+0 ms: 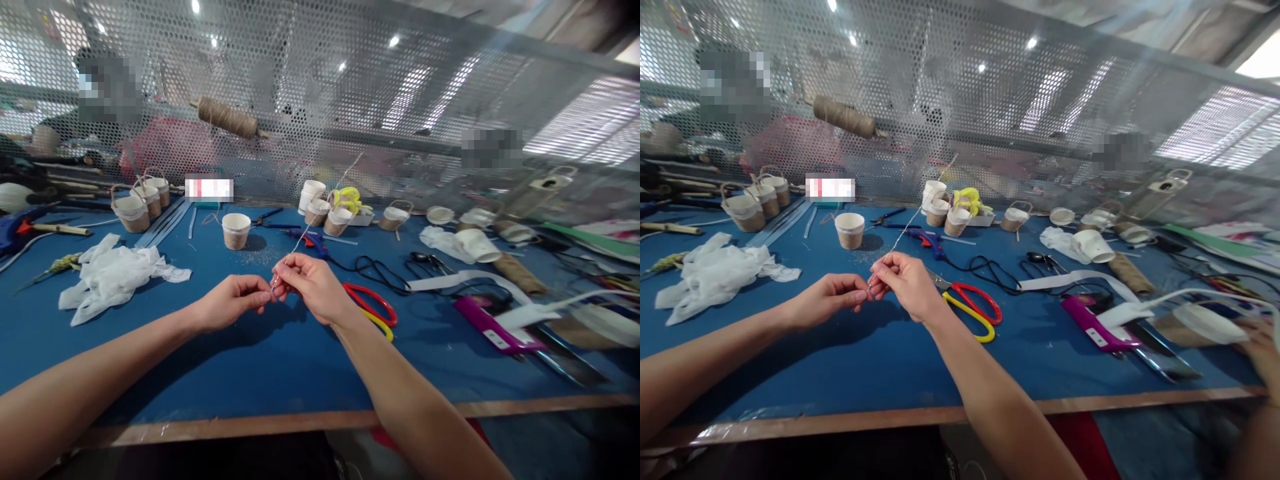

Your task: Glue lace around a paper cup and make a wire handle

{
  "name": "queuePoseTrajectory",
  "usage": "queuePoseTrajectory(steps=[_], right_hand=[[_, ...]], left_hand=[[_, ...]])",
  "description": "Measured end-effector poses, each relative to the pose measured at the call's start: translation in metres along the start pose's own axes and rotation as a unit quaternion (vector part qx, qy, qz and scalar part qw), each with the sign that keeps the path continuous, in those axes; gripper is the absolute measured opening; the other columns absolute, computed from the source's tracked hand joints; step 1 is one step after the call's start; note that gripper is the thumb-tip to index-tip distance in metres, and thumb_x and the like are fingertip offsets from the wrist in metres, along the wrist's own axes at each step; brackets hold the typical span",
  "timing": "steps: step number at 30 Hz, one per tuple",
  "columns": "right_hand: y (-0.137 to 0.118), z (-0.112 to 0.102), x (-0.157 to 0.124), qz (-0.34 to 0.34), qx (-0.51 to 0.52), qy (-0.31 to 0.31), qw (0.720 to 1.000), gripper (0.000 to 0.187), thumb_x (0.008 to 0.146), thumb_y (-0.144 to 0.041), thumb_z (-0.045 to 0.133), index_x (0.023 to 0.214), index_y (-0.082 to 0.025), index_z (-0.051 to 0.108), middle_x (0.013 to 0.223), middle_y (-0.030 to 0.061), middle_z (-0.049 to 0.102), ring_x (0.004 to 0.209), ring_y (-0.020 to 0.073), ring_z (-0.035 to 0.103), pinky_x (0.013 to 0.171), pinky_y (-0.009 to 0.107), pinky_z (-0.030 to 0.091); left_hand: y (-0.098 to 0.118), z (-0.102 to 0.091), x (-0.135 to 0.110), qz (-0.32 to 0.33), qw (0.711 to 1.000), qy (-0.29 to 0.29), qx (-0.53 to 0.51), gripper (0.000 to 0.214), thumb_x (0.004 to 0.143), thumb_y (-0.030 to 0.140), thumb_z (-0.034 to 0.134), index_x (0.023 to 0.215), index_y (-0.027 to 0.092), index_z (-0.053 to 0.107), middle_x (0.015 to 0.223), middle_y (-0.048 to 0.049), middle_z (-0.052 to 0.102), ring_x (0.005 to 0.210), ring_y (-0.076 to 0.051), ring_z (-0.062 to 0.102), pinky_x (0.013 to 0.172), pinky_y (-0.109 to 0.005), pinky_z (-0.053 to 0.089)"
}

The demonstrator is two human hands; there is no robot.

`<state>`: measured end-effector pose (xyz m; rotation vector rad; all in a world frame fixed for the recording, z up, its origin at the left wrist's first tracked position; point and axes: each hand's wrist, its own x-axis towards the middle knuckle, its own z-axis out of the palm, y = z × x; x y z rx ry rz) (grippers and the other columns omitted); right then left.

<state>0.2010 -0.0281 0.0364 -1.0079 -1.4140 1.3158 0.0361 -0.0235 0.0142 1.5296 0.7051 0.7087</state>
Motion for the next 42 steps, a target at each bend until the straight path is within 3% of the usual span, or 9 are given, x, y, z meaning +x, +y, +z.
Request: queuePoseTrajectory(steps=[6, 10, 15, 23, 31, 42], right_hand=[[0.0, 0.0, 0.001, 0.006, 0.018, 0.011, 1.0, 0.027, 0.067, -0.038, 0.07, 0.069, -0.015, 0.056, 0.058, -0.0014, 0.062, 0.049, 0.0092, 0.058, 0.049, 0.023, 0.047], [0.002, -0.004, 0.003, -0.013, 0.005, 0.033, 0.999, 0.026, 0.069, -0.038, 0.068, 0.069, -0.015, 0.057, 0.06, -0.0005, 0.063, 0.05, 0.0089, 0.058, 0.05, 0.023, 0.046], [0.002, -0.005, 0.004, -0.031, 0.007, 0.037, 0.999, 0.025, 0.071, -0.038, 0.066, 0.07, -0.015, 0.057, 0.062, -0.0002, 0.062, 0.052, 0.009, 0.058, 0.051, 0.024, 0.047], [0.001, -0.004, 0.003, -0.002, -0.04, -0.003, 0.999, 0.025, 0.07, -0.037, 0.067, 0.07, -0.016, 0.054, 0.062, -0.0012, 0.061, 0.052, 0.0092, 0.058, 0.048, 0.023, 0.047], [0.009, -0.004, 0.004, 0.014, -0.043, -0.017, 0.999, 0.024, 0.068, -0.035, 0.069, 0.071, -0.015, 0.055, 0.062, -0.0013, 0.062, 0.054, 0.0101, 0.061, 0.053, 0.025, 0.05], [0.004, 0.001, 0.0, -0.004, -0.032, 0.002, 0.999, 0.023, 0.07, -0.036, 0.066, 0.07, -0.015, 0.056, 0.061, -0.0012, 0.061, 0.052, 0.0105, 0.06, 0.052, 0.026, 0.05]], left_hand=[[-0.003, -0.005, 0.003, -0.008, 1.0, 0.008, -0.007, 0.026, 0.072, 0.04, 0.062, 0.072, 0.013, 0.06, 0.06, 0.0031, 0.053, 0.059, -0.009, 0.045, 0.062, -0.023, 0.034], [-0.006, -0.011, 0.003, -0.048, 0.995, -0.014, -0.091, 0.04, 0.072, 0.052, 0.059, 0.077, 0.012, 0.062, 0.061, 0.0009, 0.056, 0.059, -0.009, 0.046, 0.061, -0.023, 0.035], [-0.01, -0.012, 0.002, -0.083, 0.988, -0.033, -0.125, 0.038, 0.066, 0.048, 0.068, 0.069, 0.012, 0.058, 0.063, -0.0004, 0.058, 0.058, -0.008, 0.048, 0.06, -0.023, 0.035], [-0.011, -0.006, 0.003, -0.023, 1.0, 0.009, -0.013, 0.034, 0.07, 0.046, 0.063, 0.064, 0.013, 0.056, 0.061, 0.0008, 0.054, 0.059, -0.009, 0.045, 0.061, -0.025, 0.034], [-0.01, -0.007, 0.005, -0.028, 0.998, 0.041, 0.026, 0.026, 0.067, 0.038, 0.065, 0.067, 0.013, 0.057, 0.058, 0.0032, 0.049, 0.055, -0.008, 0.039, 0.055, -0.024, 0.029], [-0.008, -0.001, 0.004, -0.017, 0.998, 0.037, -0.044, 0.031, 0.065, 0.041, 0.067, 0.066, 0.014, 0.051, 0.059, 0.0026, 0.05, 0.055, -0.008, 0.039, 0.056, -0.024, 0.029]])
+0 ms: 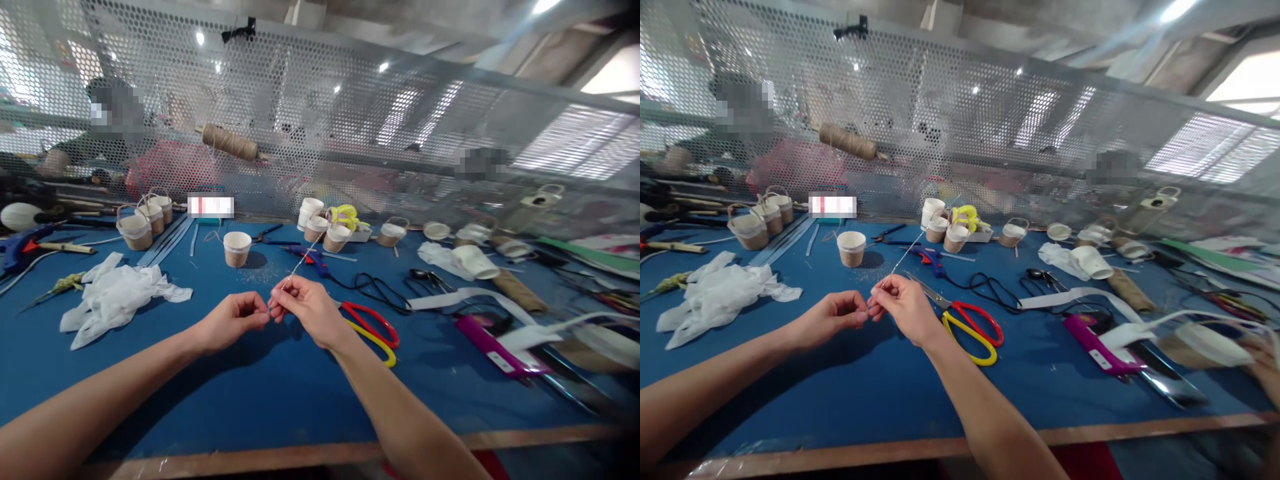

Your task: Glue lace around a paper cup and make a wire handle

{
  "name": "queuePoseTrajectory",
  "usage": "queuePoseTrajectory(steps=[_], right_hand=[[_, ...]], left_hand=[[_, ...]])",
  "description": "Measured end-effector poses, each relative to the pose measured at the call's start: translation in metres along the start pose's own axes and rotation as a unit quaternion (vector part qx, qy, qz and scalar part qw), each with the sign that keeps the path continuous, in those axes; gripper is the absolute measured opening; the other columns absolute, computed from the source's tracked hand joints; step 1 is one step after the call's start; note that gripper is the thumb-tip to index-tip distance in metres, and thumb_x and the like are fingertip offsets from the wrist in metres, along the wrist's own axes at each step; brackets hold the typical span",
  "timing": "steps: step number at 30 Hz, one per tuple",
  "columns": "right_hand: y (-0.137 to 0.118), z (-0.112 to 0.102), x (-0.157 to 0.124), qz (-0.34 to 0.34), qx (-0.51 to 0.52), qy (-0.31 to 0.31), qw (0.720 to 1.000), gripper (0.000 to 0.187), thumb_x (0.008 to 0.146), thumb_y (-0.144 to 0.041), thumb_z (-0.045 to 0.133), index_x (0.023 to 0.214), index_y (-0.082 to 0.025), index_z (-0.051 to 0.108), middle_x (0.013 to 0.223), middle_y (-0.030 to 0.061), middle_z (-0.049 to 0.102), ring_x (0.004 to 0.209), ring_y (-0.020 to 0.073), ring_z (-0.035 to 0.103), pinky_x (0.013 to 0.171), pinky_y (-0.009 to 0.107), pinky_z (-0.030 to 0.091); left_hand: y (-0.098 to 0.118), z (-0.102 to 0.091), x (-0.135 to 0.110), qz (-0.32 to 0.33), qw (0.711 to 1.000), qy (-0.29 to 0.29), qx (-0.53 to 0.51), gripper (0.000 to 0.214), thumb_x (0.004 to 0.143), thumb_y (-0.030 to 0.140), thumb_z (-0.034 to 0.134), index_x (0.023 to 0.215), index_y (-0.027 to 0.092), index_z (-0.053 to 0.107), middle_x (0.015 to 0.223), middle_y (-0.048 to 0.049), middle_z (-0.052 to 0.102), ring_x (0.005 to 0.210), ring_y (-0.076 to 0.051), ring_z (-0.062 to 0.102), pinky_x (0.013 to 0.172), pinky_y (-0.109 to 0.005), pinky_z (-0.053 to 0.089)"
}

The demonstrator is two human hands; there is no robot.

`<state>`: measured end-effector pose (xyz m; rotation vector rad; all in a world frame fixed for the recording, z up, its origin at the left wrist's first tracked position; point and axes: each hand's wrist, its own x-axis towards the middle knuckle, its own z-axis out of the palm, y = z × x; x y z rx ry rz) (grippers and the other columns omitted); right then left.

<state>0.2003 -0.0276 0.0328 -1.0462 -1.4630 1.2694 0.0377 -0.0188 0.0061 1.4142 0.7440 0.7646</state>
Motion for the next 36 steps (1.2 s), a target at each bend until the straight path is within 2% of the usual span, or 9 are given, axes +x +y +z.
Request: queuePoseTrajectory(steps=[5, 9, 18, 22, 26, 32, 36], right_hand=[[0.0, -0.003, 0.002, 0.004, 0.003, -0.011, 1.0, 0.022, 0.07, -0.036, 0.067, 0.072, -0.016, 0.056, 0.061, -0.001, 0.062, 0.054, 0.0107, 0.06, 0.053, 0.026, 0.05], [-0.003, -0.012, 0.005, -0.028, -0.006, 0.038, 0.999, 0.021, 0.067, -0.031, 0.071, 0.074, -0.016, 0.057, 0.064, -0.0014, 0.062, 0.055, 0.0091, 0.058, 0.056, 0.025, 0.049], [-0.002, -0.011, 0.006, -0.037, 0.006, 0.041, 0.998, 0.019, 0.07, -0.032, 0.067, 0.071, -0.015, 0.057, 0.061, -0.0016, 0.061, 0.05, 0.0087, 0.057, 0.05, 0.024, 0.048], [-0.001, -0.013, 0.007, -0.019, 0.007, 0.037, 0.999, 0.019, 0.07, -0.031, 0.068, 0.072, -0.015, 0.058, 0.06, -0.0015, 0.061, 0.051, 0.0089, 0.057, 0.051, 0.024, 0.048], [-0.001, -0.02, 0.01, -0.037, 0.006, 0.086, 0.996, 0.018, 0.07, -0.031, 0.068, 0.072, -0.015, 0.059, 0.061, -0.0012, 0.062, 0.051, 0.0084, 0.057, 0.051, 0.023, 0.048], [-0.002, -0.025, 0.011, -0.032, 0.039, 0.079, 0.996, 0.018, 0.068, -0.03, 0.069, 0.071, -0.015, 0.06, 0.061, -0.0013, 0.062, 0.052, 0.0086, 0.058, 0.05, 0.023, 0.048], [-0.001, -0.015, 0.006, -0.021, 0.062, 0.025, 0.998, 0.016, 0.069, -0.028, 0.069, 0.072, -0.015, 0.06, 0.063, -0.0014, 0.063, 0.053, 0.0083, 0.059, 0.053, 0.023, 0.049]], left_hand=[[-0.002, -0.001, 0.0, -0.008, 1.0, -0.005, -0.006, 0.027, 0.065, 0.036, 0.067, 0.07, 0.013, 0.053, 0.061, 0.0029, 0.05, 0.056, -0.008, 0.039, 0.057, -0.024, 0.029], [-0.001, -0.002, -0.002, -0.017, 1.0, -0.021, 0.016, 0.022, 0.066, 0.027, 0.065, 0.08, 0.013, 0.057, 0.063, 0.0034, 0.048, 0.057, -0.008, 0.038, 0.058, -0.024, 0.028], [0.002, -0.005, -0.003, -0.017, 0.996, -0.058, 0.064, 0.015, 0.07, 0.026, 0.059, 0.076, 0.013, 0.054, 0.063, 0.0035, 0.046, 0.059, -0.008, 0.039, 0.058, -0.023, 0.03], [0.002, -0.008, -0.002, -0.026, 0.994, -0.066, 0.079, 0.016, 0.07, 0.027, 0.059, 0.075, 0.013, 0.053, 0.062, 0.0038, 0.046, 0.058, -0.008, 0.039, 0.057, -0.023, 0.031], [0.001, -0.01, -0.001, -0.037, 0.991, -0.083, 0.093, 0.017, 0.07, 0.029, 0.06, 0.074, 0.014, 0.053, 0.061, 0.0044, 0.046, 0.058, -0.008, 0.039, 0.057, -0.023, 0.031], [0.001, -0.012, -0.003, -0.064, 0.99, -0.115, 0.04, 0.03, 0.071, 0.041, 0.064, 0.074, 0.013, 0.055, 0.06, 0.003, 0.051, 0.057, -0.008, 0.042, 0.058, -0.022, 0.032], [0.004, -0.007, -0.005, -0.07, 0.99, -0.108, -0.059, 0.041, 0.073, 0.051, 0.06, 0.085, 0.012, 0.057, 0.068, -0.0025, 0.06, 0.061, -0.009, 0.05, 0.063, -0.024, 0.037]])
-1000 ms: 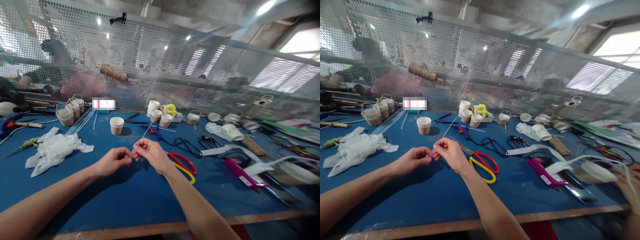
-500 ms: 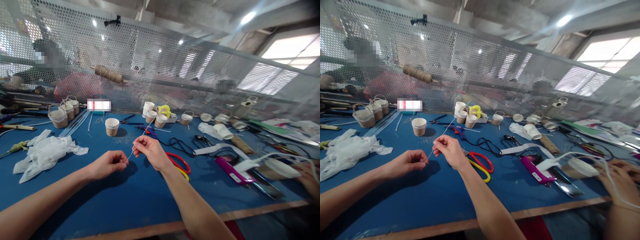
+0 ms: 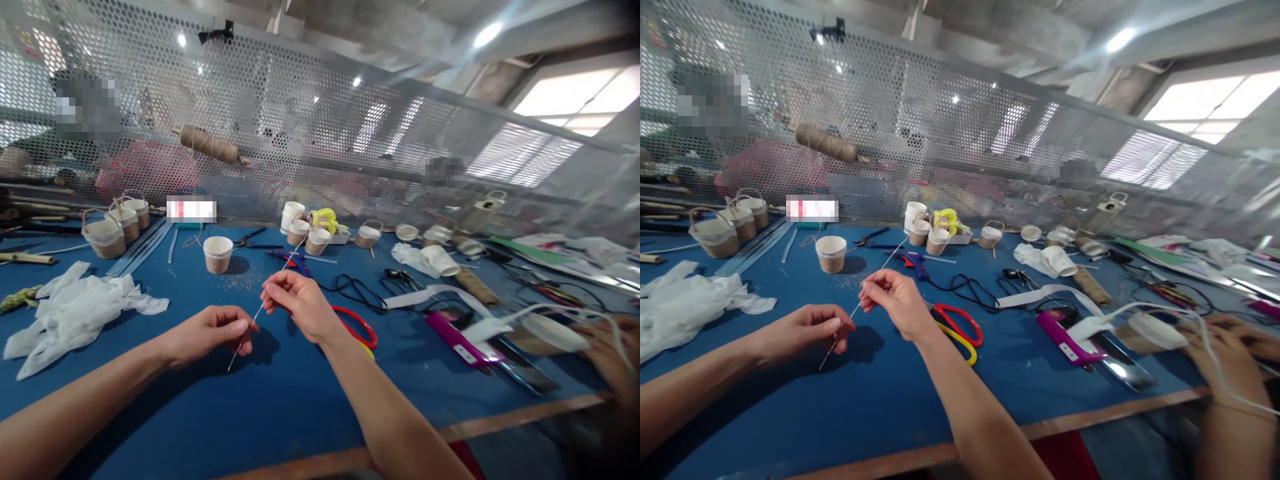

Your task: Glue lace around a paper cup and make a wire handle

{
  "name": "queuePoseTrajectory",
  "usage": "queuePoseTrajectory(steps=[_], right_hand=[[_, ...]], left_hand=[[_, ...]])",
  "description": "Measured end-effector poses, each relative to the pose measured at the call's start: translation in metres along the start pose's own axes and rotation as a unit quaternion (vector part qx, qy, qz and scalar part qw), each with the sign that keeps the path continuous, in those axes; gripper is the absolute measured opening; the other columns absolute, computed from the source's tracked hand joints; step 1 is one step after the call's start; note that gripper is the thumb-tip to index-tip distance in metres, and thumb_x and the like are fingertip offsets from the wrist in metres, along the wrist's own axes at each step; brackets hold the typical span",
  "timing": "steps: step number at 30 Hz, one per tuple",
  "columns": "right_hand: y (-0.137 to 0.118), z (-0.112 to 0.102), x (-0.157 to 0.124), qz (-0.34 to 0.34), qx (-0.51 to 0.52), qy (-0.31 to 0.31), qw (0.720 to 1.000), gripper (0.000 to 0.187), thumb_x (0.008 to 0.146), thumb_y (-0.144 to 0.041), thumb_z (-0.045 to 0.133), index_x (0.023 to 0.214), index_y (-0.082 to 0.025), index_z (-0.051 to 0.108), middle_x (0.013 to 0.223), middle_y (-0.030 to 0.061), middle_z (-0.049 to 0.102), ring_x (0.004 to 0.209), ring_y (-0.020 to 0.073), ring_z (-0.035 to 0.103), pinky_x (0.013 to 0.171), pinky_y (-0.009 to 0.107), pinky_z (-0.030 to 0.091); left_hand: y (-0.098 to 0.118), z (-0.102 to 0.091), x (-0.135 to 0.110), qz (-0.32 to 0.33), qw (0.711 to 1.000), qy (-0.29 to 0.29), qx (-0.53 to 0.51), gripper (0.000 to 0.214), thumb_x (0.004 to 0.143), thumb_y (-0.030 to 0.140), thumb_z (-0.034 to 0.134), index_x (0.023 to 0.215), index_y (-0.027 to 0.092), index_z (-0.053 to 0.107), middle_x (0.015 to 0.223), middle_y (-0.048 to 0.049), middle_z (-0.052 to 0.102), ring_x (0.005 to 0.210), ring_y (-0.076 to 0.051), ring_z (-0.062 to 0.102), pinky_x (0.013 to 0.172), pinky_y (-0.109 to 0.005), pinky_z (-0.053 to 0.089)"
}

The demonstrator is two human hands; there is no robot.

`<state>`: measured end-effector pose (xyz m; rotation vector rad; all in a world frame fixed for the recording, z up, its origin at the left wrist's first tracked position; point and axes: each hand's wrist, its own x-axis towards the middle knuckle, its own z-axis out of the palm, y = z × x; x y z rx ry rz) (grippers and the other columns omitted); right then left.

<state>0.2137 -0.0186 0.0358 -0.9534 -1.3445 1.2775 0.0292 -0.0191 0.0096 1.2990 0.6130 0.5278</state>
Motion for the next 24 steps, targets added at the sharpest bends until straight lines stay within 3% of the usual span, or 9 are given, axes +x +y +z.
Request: queuePoseTrajectory(steps=[4, 8, 15, 24], right_hand=[[0.0015, 0.0097, -0.0049, 0.011, 0.002, -0.063, 0.998, 0.013, 0.071, -0.026, 0.068, 0.074, -0.015, 0.061, 0.063, -0.0019, 0.063, 0.055, 0.0078, 0.06, 0.056, 0.022, 0.049], [0.0018, 0.0091, -0.0041, 0.0, 0.02, -0.034, 0.999, 0.014, 0.071, -0.026, 0.068, 0.076, -0.015, 0.061, 0.066, -0.0011, 0.064, 0.056, 0.0085, 0.06, 0.052, 0.021, 0.049], [0.0026, 0.0055, -0.0019, 0.004, 0.013, -0.023, 1.0, 0.015, 0.072, -0.027, 0.067, 0.075, -0.015, 0.059, 0.063, -0.0008, 0.064, 0.053, 0.009, 0.06, 0.052, 0.024, 0.05], [0.0031, 0.0011, 0.0011, 0.01, 0.024, -0.005, 1.0, 0.02, 0.071, -0.032, 0.067, 0.075, -0.015, 0.059, 0.065, 0.0005, 0.065, 0.054, 0.0098, 0.061, 0.054, 0.025, 0.05]], left_hand=[[0.0033, 0.0083, -0.001, -0.018, 0.996, 0.029, -0.078, 0.044, 0.069, 0.053, 0.064, 0.083, 0.013, 0.054, 0.058, 0.0008, 0.058, 0.051, -0.008, 0.052, 0.054, -0.022, 0.036], [0.0067, 0.0114, -0.0024, -0.019, 0.997, 0.058, -0.037, 0.041, 0.067, 0.051, 0.065, 0.08, 0.014, 0.053, 0.046, 0.0059, 0.052, 0.039, -0.005, 0.044, 0.044, -0.019, 0.026], [0.0093, 0.0112, -0.0034, -0.025, 0.996, 0.075, 0.05, 0.038, 0.07, 0.052, 0.059, 0.076, 0.015, 0.051, 0.048, 0.0047, 0.056, 0.041, -0.007, 0.049, 0.046, -0.02, 0.032], [0.0079, 0.0109, -0.0045, -0.018, 0.993, 0.086, 0.077, 0.039, 0.07, 0.052, 0.058, 0.075, 0.015, 0.049, 0.048, 0.0049, 0.056, 0.04, -0.007, 0.049, 0.046, -0.02, 0.034]])
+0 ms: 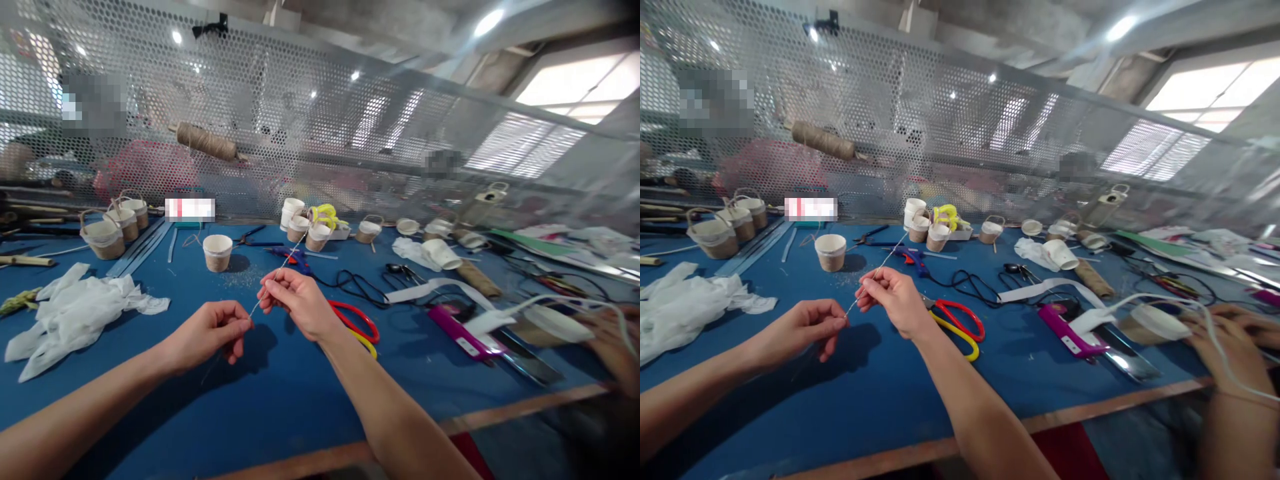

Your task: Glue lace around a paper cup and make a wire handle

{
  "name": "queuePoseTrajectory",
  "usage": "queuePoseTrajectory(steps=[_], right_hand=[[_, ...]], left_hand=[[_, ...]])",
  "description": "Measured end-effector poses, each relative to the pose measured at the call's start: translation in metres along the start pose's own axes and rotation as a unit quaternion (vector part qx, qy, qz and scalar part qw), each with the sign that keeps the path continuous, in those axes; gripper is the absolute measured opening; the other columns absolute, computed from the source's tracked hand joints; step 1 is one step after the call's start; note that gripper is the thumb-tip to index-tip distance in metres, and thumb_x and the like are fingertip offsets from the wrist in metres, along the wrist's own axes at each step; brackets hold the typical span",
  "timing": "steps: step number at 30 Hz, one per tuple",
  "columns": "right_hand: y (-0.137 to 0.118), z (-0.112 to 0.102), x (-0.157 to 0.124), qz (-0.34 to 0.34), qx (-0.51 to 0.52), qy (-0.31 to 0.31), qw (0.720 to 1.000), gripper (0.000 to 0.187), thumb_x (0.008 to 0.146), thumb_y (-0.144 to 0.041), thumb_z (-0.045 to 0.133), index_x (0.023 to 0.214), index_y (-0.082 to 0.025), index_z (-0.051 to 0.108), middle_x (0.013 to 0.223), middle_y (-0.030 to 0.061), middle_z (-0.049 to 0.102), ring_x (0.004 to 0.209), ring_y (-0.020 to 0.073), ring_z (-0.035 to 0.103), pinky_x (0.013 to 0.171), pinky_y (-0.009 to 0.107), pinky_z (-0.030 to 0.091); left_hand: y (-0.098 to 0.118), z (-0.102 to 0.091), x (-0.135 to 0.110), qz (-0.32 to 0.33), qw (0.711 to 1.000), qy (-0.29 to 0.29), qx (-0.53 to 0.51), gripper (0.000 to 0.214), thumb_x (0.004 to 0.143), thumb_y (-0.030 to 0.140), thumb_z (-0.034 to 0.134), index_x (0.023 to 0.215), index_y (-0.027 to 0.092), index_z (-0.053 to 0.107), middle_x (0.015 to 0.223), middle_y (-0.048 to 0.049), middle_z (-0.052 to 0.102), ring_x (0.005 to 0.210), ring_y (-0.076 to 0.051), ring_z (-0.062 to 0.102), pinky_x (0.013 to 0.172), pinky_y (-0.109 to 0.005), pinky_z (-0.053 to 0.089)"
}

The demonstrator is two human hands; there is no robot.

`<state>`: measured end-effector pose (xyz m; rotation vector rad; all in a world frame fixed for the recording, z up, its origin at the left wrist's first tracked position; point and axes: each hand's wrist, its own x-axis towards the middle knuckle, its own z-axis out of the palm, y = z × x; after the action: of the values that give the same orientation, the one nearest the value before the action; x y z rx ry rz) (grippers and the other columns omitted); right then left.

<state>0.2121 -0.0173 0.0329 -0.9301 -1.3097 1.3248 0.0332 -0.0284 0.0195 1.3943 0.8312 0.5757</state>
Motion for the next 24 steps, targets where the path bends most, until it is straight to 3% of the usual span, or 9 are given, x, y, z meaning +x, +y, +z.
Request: queuePoseTrajectory(steps=[13, 18, 24], right_hand=[[-0.003, -0.007, 0.004, -0.028, -0.01, 0.027, 0.999, 0.02, 0.068, -0.03, 0.068, 0.078, -0.015, 0.059, 0.066, -0.0004, 0.064, 0.055, 0.0099, 0.059, 0.054, 0.026, 0.048], [-0.011, -0.021, 0.009, -0.057, 0.022, 0.106, 0.992, 0.021, 0.066, -0.032, 0.07, 0.075, -0.016, 0.06, 0.066, -0.0006, 0.063, 0.055, 0.0085, 0.057, 0.054, 0.024, 0.046], [-0.014, -0.033, 0.014, -0.085, 0.029, 0.147, 0.985, 0.022, 0.068, -0.036, 0.067, 0.078, -0.017, 0.061, 0.063, -0.0024, 0.062, 0.053, 0.0078, 0.055, 0.052, 0.023, 0.044]], left_hand=[[-0.001, 0.003, 0.001, 0.003, 1.0, 0.013, 0.027, 0.038, 0.07, 0.053, 0.056, 0.073, 0.016, 0.049, 0.048, 0.0059, 0.053, 0.042, -0.007, 0.047, 0.045, -0.02, 0.035], [0.0, 0.004, 0.0, -0.008, 0.998, 0.013, 0.054, 0.038, 0.07, 0.053, 0.057, 0.072, 0.016, 0.049, 0.048, 0.0056, 0.053, 0.043, -0.007, 0.047, 0.046, -0.02, 0.037], [-0.003, 0.002, 0.0, -0.01, 0.998, -0.014, 0.065, 0.039, 0.071, 0.054, 0.055, 0.072, 0.016, 0.049, 0.049, 0.0051, 0.053, 0.042, -0.008, 0.047, 0.048, -0.021, 0.038]])
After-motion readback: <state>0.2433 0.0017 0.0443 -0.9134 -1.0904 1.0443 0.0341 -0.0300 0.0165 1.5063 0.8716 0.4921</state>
